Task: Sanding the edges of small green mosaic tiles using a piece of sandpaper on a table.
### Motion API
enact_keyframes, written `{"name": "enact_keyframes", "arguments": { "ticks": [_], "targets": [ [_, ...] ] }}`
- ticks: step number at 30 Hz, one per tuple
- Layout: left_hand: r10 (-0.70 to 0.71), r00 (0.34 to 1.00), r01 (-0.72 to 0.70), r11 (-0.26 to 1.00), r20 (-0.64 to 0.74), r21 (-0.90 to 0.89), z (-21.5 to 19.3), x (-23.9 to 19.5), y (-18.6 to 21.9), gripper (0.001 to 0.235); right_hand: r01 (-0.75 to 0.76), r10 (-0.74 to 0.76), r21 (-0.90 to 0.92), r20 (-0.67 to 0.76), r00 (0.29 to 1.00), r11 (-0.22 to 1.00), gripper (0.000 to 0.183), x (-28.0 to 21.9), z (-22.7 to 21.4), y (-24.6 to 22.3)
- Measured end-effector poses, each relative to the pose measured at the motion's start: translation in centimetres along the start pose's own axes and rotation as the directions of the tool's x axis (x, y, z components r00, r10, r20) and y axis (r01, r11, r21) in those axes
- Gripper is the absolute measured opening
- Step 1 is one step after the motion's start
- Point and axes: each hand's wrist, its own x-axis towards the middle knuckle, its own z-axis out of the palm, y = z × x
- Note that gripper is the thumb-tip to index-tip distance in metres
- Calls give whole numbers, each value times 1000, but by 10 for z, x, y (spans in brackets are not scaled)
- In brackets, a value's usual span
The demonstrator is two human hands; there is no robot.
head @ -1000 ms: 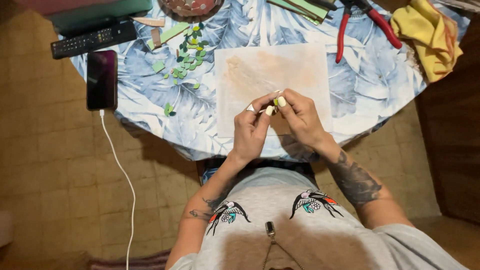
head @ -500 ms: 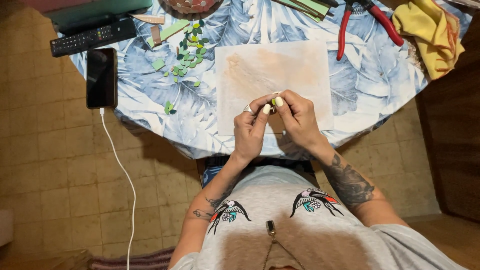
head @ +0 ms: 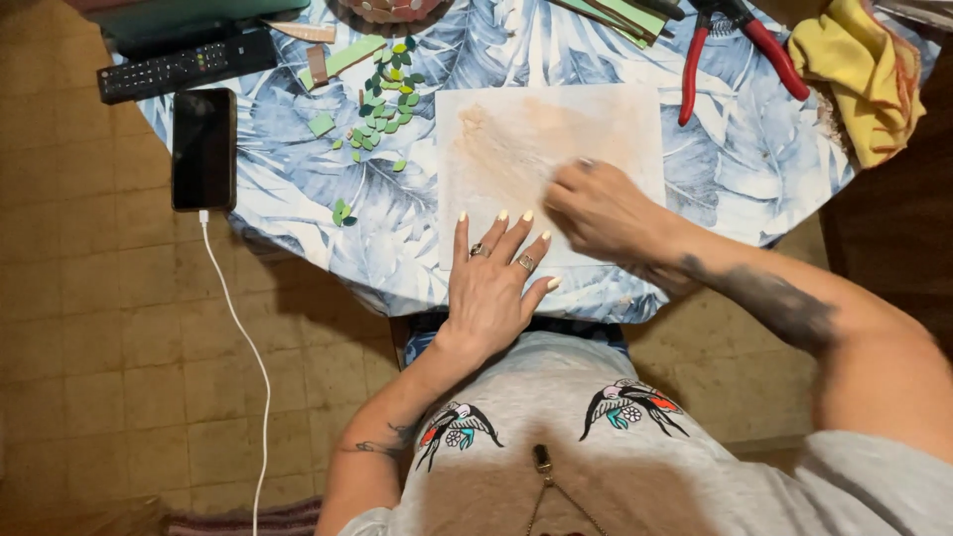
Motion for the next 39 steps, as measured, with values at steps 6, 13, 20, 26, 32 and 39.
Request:
{"name": "enact_keyframes", "arguments": {
  "ticks": [6, 13, 20, 26, 32, 39],
  "targets": [
    [5, 1000, -1, 989, -24, 145, -1, -1, 1, 39, 35, -42, -201, -33, 999, 979, 25, 94, 60, 34],
    [-3, 997, 6, 999, -73, 33, 9, -3, -5, 38, 153, -154, -78, -7, 988, 985, 22, 18, 3, 11],
    [4, 989, -4, 1000, -148, 1, 8, 9, -6, 31, 227, -172, -138, 329, 929, 964, 9, -62, -54, 53],
    [-77, 929, -58, 936, -362, -348, -8, 29, 11, 32, -195, 239, 482, -30, 971, 854, 14, -26, -23, 0],
    [-146, 870, -106, 877, -472, -468, -4, 28, 6, 31, -283, 426, 668, -57, 903, 688, 22, 12, -38, -41],
    [-227, 807, -107, 852, -545, -512, -2, 23, 4, 23, -289, 504, 779, -40, 863, 556, 24, 5, -18, -37]
  ]
}}
